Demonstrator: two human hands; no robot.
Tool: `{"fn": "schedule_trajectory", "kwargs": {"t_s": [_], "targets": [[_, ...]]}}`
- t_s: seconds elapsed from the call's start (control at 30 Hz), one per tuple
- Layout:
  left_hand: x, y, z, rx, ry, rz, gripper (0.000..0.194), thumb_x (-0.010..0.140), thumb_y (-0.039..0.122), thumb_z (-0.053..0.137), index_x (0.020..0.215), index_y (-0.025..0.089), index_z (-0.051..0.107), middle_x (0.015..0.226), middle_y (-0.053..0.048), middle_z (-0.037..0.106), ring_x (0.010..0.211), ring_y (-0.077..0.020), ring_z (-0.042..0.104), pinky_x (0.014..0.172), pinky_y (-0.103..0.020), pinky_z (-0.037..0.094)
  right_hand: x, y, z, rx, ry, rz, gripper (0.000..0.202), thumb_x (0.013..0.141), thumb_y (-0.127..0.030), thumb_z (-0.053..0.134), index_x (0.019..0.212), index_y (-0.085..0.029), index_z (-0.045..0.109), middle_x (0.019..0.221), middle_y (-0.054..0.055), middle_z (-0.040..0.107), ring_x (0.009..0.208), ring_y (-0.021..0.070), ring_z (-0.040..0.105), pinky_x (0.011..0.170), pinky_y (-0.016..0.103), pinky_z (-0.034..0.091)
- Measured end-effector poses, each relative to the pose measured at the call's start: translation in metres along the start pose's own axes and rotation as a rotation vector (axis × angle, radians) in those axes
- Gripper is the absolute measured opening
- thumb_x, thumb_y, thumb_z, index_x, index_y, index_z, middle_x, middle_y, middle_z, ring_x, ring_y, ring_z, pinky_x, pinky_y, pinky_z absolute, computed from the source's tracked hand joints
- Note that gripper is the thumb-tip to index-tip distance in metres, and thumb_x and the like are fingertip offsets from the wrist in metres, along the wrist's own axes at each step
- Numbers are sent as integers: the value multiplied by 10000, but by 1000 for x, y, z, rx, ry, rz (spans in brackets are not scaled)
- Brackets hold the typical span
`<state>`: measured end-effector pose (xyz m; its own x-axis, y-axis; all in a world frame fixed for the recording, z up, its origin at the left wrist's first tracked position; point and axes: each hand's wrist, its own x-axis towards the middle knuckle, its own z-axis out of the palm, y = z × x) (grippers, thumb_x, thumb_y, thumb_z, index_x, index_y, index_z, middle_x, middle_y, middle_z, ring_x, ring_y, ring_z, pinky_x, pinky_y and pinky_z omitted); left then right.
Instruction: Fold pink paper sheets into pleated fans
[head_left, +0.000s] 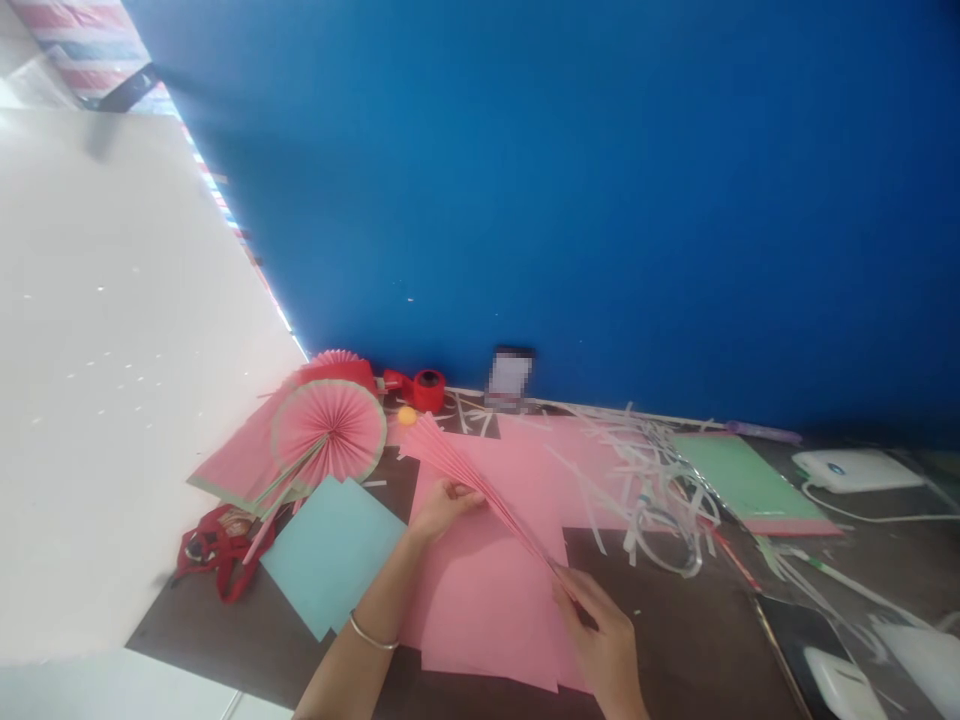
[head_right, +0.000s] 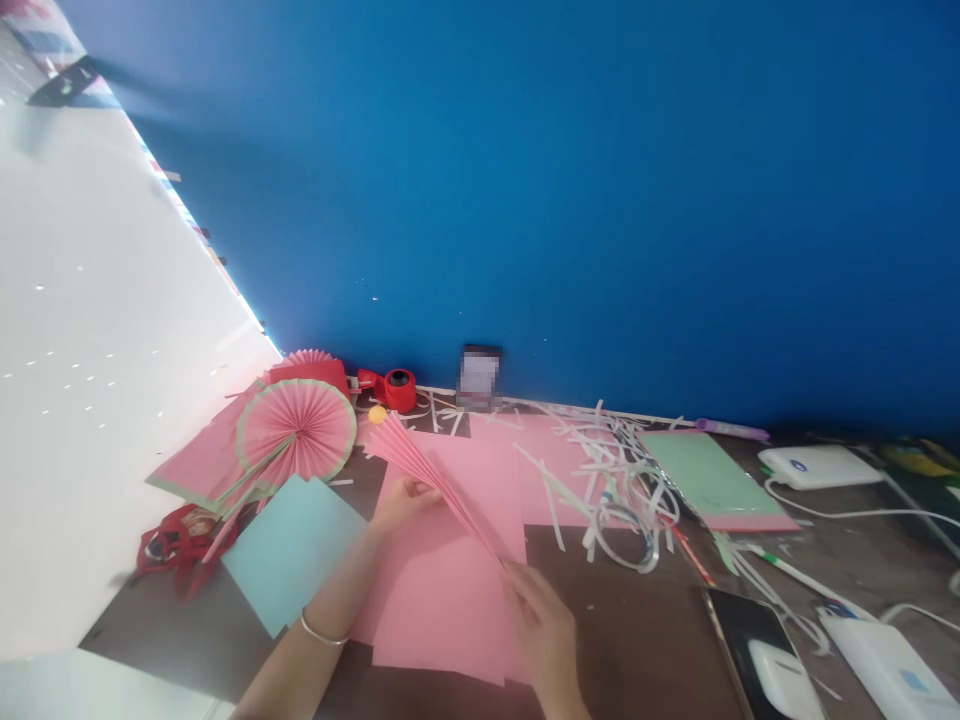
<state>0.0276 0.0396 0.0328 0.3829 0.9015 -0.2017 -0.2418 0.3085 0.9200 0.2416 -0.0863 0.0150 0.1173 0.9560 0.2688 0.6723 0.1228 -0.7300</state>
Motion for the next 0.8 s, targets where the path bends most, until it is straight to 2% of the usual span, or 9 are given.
{"fn": "schedule_trajectory", "kwargs": {"t_s": [0.13,0.3,0.43,0.57,0.7,0.8], "targets": [[1,-2,0,-65,10,-24,324,620,398,733,771,114,694,686,-72,690,692,-216,645,729,-315,478,-4,6,5,-175,24,-177,280,856,-289,436,995,-271,678,893,49,682,781,175,652,698,259,534],[4,-7,-4,-249,-13,-34,369,626,410,737,791,88,666,764,-114,690,729,-219,649,756,-318,464,-8,11,4,-360,29,-346,344,863,-166,409,1076,-298,643,936,35,682,787,155,658,696,231,530],[4,-7,-6,-339,-16,-18,409,626,378,752,889,80,652,835,-140,687,773,-222,650,771,-304,453,-11,13,1,-409,-13,-387,414,849,-84,377,1077,-306,642,971,25,680,782,154,658,687,237,531],[3,-6,-5,-358,-10,-51,482,644,366,744,1005,76,610,896,-167,680,861,-261,639,758,-313,457,-13,18,1,-416,-32,-385,406,856,-92,357,1068,-277,649,989,43,676,831,163,652,726,246,530],[3,-7,-5,-361,3,-79,445,666,357,728,998,104,578,919,-159,677,890,-260,635,768,-329,463,-13,18,3,-371,-8,-371,390,846,-97,390,1051,-300,652,971,37,673,855,170,648,746,252,526],[4,-10,-6,-347,5,-66,412,669,371,723,958,126,561,931,-143,675,876,-236,636,765,-323,465,-13,11,5,-253,37,-296,327,832,-180,469,1115,-268,608,1001,72,644,887,192,631,762,280,524]]}}
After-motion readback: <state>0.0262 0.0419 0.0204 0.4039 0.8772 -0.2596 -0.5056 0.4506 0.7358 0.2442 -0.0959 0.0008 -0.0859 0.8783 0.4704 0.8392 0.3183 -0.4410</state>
